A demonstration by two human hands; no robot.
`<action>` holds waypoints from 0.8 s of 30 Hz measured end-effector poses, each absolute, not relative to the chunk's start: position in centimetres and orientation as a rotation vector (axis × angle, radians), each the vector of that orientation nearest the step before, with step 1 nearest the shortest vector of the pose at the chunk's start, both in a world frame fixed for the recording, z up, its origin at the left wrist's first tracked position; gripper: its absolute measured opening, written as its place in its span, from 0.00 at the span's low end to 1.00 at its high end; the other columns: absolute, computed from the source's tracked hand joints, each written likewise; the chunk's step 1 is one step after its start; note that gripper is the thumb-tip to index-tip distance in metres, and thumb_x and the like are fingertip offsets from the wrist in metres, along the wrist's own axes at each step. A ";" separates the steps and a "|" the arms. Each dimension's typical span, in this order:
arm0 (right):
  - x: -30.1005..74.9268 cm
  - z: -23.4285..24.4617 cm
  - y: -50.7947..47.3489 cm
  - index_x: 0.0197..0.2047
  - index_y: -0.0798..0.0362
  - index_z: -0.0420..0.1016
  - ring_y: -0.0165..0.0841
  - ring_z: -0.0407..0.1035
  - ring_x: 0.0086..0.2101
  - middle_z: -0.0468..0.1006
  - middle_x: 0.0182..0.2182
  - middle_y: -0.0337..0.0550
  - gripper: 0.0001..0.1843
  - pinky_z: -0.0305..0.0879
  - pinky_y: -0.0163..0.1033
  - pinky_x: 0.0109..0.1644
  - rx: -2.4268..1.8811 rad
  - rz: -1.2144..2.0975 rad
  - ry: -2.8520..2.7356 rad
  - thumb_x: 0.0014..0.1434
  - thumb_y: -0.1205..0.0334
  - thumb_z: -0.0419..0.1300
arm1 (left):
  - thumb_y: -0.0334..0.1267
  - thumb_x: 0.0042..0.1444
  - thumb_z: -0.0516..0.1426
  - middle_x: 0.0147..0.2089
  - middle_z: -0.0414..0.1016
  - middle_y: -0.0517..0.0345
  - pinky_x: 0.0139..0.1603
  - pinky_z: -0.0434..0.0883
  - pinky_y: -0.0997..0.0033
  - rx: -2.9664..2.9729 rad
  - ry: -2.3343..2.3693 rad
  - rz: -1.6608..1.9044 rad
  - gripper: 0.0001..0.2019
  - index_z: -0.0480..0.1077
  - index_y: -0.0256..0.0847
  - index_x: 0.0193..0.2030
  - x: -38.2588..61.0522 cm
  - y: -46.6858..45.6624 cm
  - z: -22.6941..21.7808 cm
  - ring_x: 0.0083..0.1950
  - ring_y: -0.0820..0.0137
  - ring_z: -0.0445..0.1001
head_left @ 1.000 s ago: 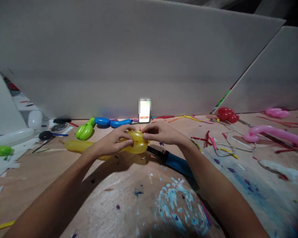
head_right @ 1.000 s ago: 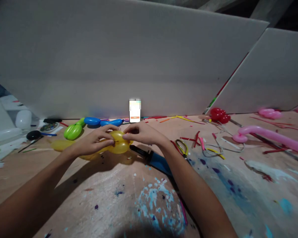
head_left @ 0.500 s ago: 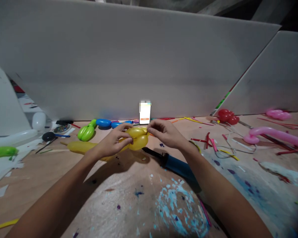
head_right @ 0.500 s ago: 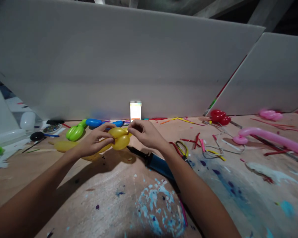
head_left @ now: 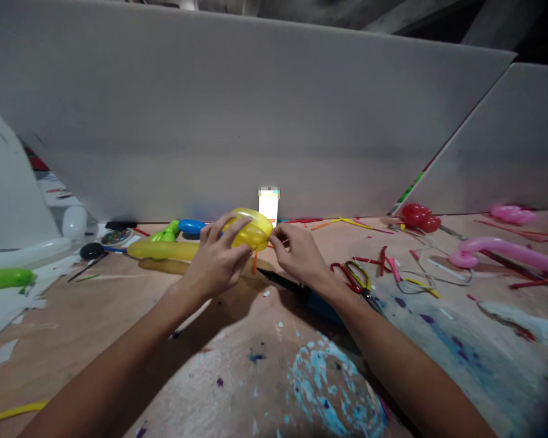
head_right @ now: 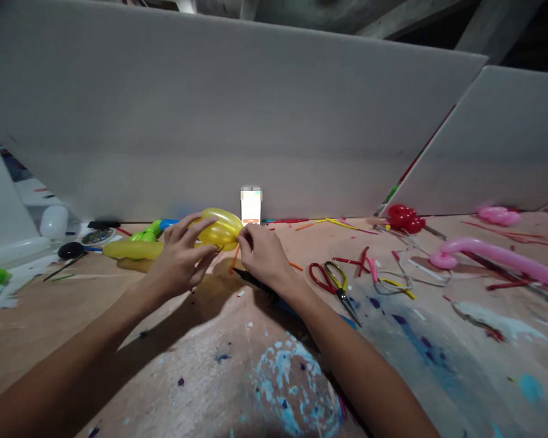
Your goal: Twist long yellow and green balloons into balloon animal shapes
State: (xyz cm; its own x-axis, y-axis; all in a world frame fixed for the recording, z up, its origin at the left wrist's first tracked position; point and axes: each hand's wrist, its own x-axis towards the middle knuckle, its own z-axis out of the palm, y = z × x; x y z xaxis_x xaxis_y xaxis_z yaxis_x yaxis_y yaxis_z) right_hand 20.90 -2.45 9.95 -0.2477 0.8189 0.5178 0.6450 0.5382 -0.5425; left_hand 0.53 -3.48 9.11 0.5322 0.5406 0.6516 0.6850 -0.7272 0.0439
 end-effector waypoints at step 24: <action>20.4 10.1 -2.6 0.28 0.55 0.74 0.29 0.66 0.29 0.73 0.26 0.40 0.09 0.61 0.35 0.34 -0.968 0.945 -1.967 0.56 0.60 0.59 | 0.35 0.61 0.54 0.46 0.78 0.53 0.54 0.69 0.62 -3.154 -1.286 -1.422 0.10 0.78 0.40 0.41 3.1 -3.9 8.0 0.49 0.65 0.74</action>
